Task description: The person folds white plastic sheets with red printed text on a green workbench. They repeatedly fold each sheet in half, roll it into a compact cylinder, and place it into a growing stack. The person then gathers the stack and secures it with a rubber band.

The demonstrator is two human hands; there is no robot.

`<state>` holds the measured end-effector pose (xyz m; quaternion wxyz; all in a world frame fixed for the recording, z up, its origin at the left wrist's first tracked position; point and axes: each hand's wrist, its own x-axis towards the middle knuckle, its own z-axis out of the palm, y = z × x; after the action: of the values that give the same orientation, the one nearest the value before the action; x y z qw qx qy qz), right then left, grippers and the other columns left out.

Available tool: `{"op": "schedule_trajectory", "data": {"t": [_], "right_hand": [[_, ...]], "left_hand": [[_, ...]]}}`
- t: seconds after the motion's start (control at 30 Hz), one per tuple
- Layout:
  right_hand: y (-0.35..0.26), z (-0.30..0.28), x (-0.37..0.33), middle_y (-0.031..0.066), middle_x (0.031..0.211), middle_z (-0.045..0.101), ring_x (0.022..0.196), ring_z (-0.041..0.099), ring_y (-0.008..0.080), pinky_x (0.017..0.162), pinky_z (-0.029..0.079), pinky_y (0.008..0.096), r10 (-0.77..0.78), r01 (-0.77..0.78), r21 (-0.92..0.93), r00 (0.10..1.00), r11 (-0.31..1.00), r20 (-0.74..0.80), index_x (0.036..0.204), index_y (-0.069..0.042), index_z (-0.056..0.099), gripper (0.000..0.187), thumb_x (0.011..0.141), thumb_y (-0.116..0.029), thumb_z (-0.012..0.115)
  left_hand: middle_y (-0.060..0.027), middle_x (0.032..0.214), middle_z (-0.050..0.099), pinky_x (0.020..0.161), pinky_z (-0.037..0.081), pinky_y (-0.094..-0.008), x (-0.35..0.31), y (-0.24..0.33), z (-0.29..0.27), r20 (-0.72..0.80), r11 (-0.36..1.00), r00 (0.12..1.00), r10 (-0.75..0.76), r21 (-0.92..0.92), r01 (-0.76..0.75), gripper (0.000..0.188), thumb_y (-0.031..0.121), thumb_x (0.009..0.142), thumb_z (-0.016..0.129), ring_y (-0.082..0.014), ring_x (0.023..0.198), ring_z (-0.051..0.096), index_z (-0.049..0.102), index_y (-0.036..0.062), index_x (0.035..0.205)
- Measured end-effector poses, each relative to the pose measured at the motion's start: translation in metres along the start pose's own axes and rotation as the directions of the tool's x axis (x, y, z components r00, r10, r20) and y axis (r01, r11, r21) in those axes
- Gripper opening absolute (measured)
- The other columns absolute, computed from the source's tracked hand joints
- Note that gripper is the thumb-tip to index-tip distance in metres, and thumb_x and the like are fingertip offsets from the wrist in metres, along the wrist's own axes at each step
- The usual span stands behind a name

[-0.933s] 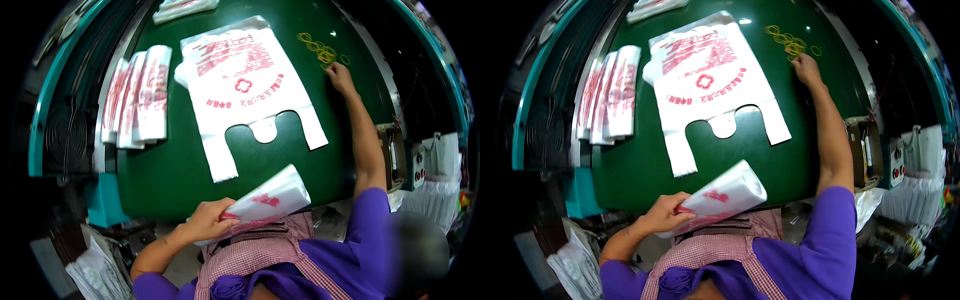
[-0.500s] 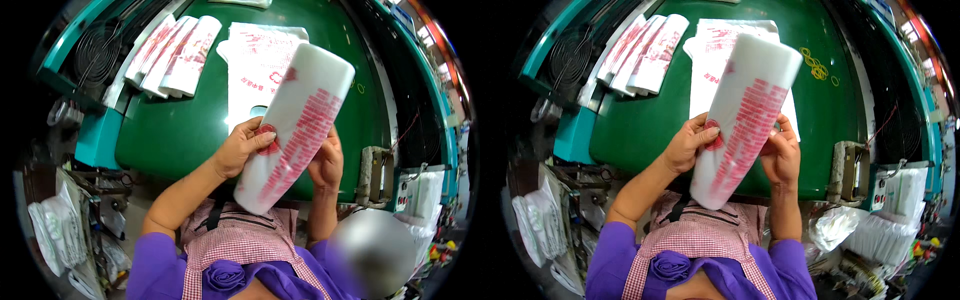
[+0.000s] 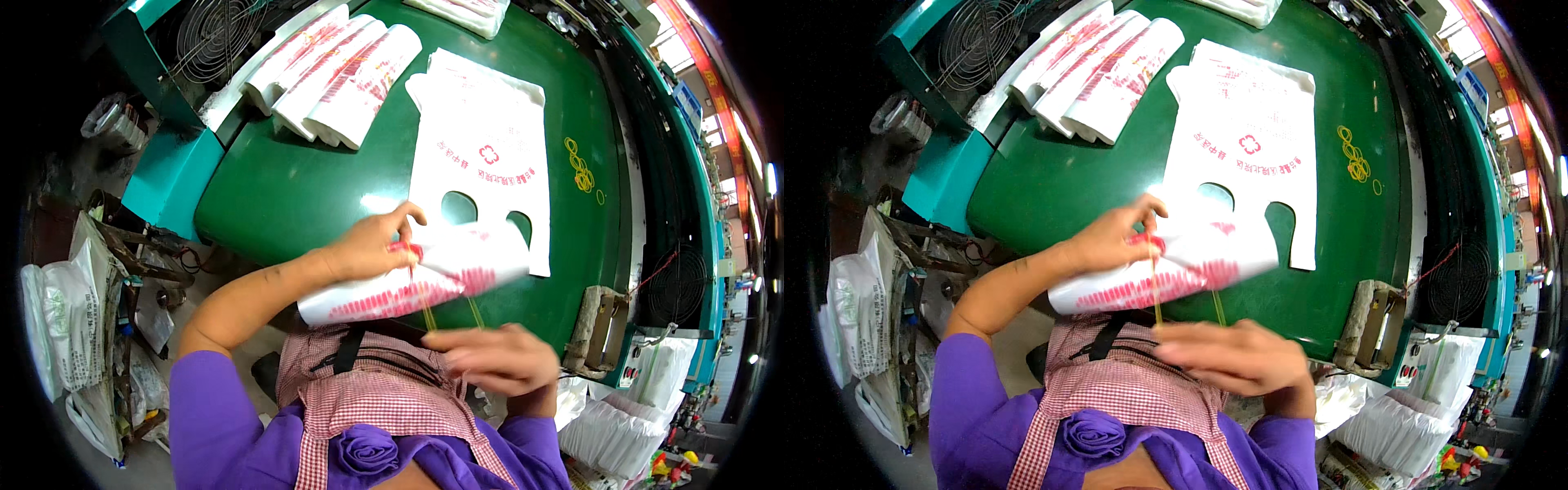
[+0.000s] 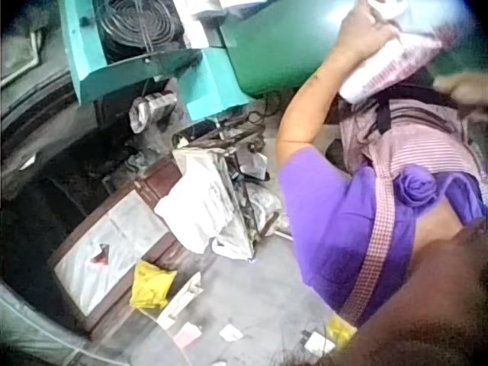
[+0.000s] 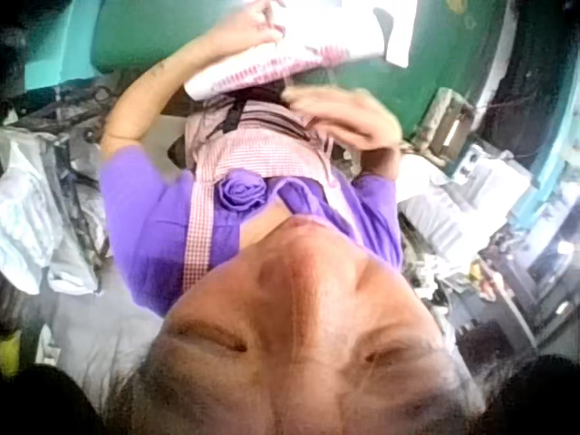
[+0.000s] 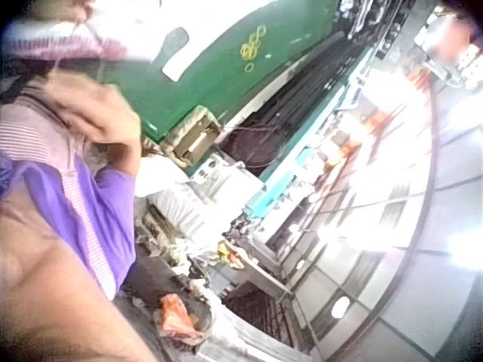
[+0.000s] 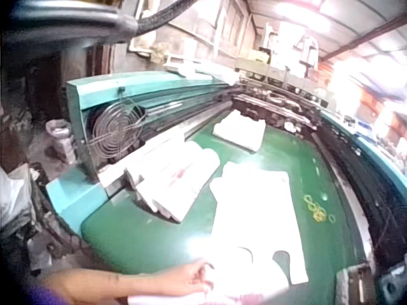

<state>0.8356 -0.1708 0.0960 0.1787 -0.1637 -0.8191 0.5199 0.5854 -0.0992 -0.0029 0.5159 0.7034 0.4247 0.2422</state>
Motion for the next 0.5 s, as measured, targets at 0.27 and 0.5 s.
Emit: {"op": "schedule_trajectory", "data": {"t": [0.27, 0.5], "right_hand": [[0.126, 0.001, 0.09, 0.012, 0.109, 0.057, 0.1, 0.057, 0.0203, 0.086, 0.048, 0.0328, 0.175, -0.057, 0.178, 0.619, 0.982, -0.766, 0.137, 0.0, 0.032, 0.066, 0.08, -0.011, 0.064], [0.217, -0.083, 0.188, 0.0077, 0.096, 0.065, 0.088, 0.059, 0.0142, 0.077, 0.048, 0.0291, 0.236, -0.142, 0.211, 0.811, 0.967, -0.536, 0.113, 0.0, 0.059, 0.028, 0.091, -0.017, 0.056]], "left_hand": [[-0.008, 0.117, 0.056, 0.093, 0.043, -0.0275, 0.061, -0.02, -0.022, -0.348, 0.649, 0.929, 0.123, -0.68, -0.341, 0.028, 0.007, 0.09, 0.057, -0.0145, 0.109, 0.053, 0.055, 0.0034, 0.117], [-0.0073, 0.138, 0.044, 0.108, 0.026, -0.0489, 0.081, -0.049, -0.074, -0.298, 0.585, 0.72, 0.627, 0.791, -0.183, 0.071, 0.02, 0.074, 0.07, -0.0294, 0.13, 0.037, 0.041, 0.0204, 0.139]]}}
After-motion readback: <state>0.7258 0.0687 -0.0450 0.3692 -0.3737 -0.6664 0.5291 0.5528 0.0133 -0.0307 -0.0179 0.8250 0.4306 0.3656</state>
